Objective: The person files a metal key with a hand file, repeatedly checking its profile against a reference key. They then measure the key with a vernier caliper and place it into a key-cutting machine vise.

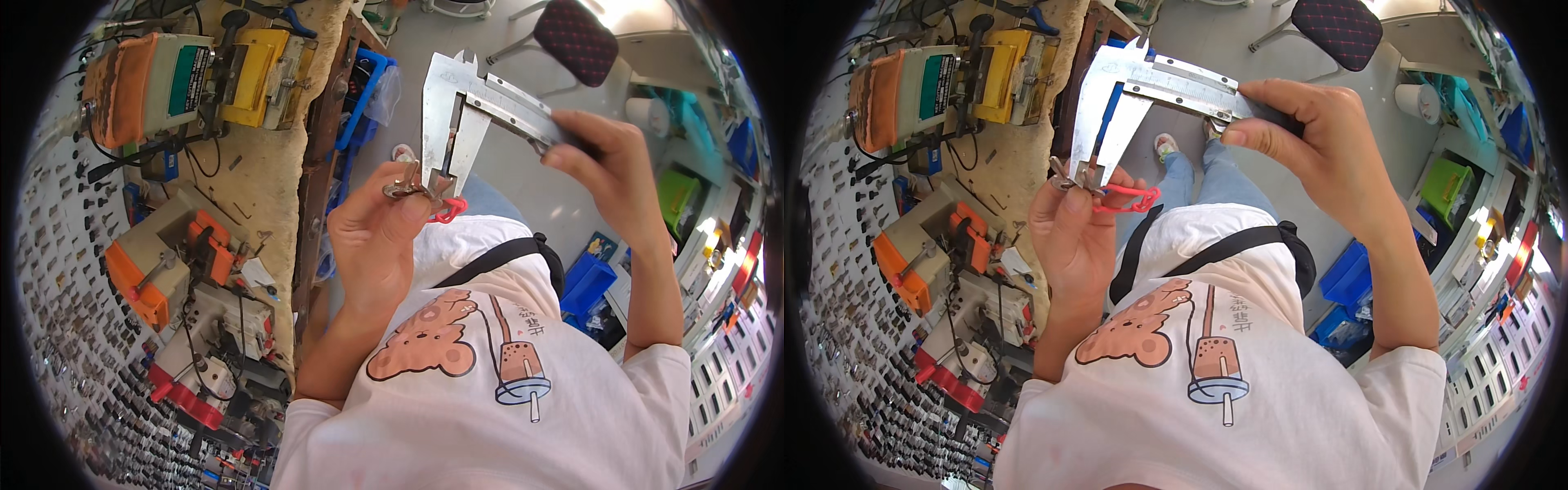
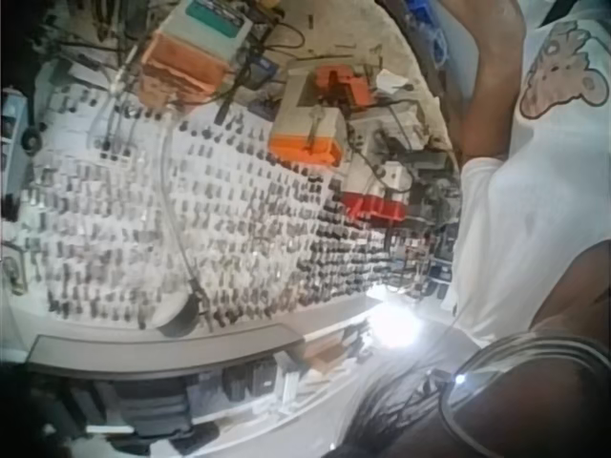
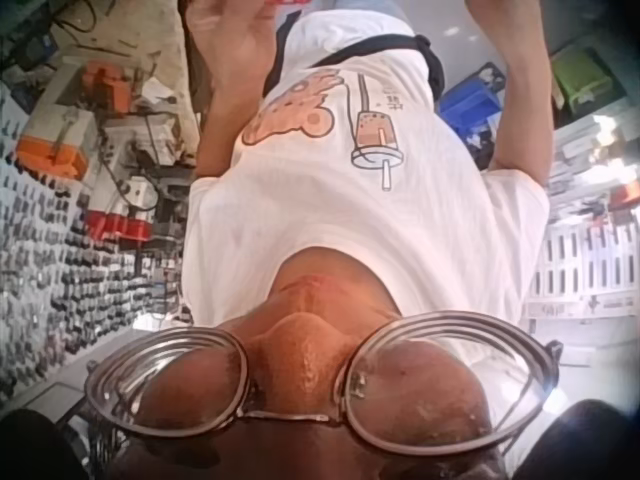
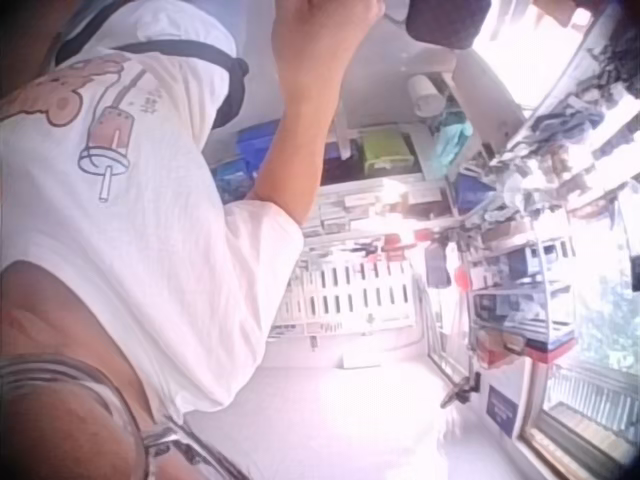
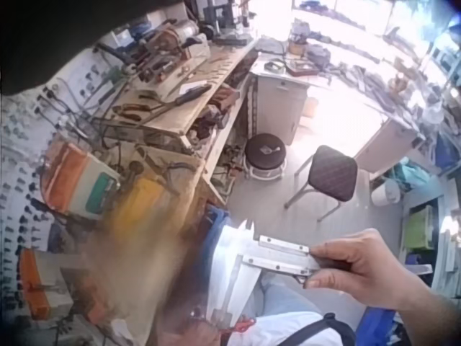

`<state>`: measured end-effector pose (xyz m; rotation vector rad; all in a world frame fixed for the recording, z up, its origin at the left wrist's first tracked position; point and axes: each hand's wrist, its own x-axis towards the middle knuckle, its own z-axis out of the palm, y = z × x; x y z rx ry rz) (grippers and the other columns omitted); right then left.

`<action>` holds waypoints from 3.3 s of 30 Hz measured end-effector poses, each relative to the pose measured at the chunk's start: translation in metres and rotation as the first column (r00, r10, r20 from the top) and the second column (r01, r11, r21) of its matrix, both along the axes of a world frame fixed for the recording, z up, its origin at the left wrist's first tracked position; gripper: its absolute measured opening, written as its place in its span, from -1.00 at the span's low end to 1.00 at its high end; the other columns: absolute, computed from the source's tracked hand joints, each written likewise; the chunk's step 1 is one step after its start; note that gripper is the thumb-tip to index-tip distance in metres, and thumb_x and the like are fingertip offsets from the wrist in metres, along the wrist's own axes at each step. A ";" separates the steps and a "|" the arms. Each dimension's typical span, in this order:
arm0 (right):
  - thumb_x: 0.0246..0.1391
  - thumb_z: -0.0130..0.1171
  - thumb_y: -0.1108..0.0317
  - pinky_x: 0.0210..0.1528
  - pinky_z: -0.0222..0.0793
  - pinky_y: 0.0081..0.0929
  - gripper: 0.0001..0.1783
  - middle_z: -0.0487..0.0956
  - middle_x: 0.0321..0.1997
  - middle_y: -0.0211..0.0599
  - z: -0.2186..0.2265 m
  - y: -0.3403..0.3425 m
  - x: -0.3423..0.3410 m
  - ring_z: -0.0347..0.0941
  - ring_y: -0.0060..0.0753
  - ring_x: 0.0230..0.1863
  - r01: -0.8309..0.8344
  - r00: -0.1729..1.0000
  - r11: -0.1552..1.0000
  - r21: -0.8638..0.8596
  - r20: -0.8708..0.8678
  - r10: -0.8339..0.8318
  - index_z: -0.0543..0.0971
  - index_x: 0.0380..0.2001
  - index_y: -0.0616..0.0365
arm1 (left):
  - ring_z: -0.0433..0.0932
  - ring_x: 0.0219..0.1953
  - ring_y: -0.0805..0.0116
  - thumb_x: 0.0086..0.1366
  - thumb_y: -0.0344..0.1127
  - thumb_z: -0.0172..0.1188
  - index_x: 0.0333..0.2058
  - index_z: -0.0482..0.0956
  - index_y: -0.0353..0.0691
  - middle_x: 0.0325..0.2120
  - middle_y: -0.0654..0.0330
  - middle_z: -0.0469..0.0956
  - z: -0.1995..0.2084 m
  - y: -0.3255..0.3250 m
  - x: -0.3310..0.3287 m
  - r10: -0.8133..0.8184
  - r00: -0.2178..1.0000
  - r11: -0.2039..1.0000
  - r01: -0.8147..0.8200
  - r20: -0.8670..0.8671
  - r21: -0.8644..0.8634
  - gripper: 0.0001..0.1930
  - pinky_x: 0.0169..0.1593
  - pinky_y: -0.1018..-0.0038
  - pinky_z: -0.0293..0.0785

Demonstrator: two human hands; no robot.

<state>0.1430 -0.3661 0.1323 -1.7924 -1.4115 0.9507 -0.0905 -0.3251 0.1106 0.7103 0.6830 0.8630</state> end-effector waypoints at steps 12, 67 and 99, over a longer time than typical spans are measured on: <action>-0.21 0.35 0.18 -0.56 0.23 -0.49 -0.54 0.45 -0.55 -0.20 0.021 -0.005 0.003 0.30 -0.28 -0.64 -0.140 0.971 0.971 0.194 0.220 0.096 0.56 -0.26 0.28 | 0.50 -0.30 0.00 0.15 -0.44 0.11 -0.38 0.53 -0.35 -0.35 0.01 0.52 -0.006 -0.014 -0.009 0.026 0.996 0.993 -0.015 -0.091 0.121 -0.90 -0.02 -0.12 0.37; -0.35 0.35 0.16 -0.61 0.12 -0.53 -0.45 0.36 -0.62 -0.31 0.042 -0.001 0.016 0.29 -0.39 -0.65 -0.341 0.883 0.899 0.275 0.421 0.207 0.53 -0.27 0.32 | 0.42 -0.34 0.06 0.28 -0.19 -0.14 -0.43 0.40 -0.40 -0.48 0.02 0.41 0.000 -0.019 -0.007 -0.057 0.984 0.984 0.084 -0.170 0.155 -0.67 -0.06 0.02 0.36; -0.38 0.34 0.10 -0.63 0.12 -0.54 -0.42 0.34 -0.62 -0.32 0.044 0.003 0.020 0.29 -0.40 -0.67 -0.359 0.862 0.893 0.271 0.464 0.205 0.54 -0.27 0.29 | 0.45 -0.26 0.03 0.33 -0.14 -0.14 -0.36 0.41 -0.40 -0.39 -0.04 0.44 -0.005 -0.017 -0.013 -0.085 0.953 0.943 0.171 -0.292 0.286 -0.63 -0.03 0.02 0.40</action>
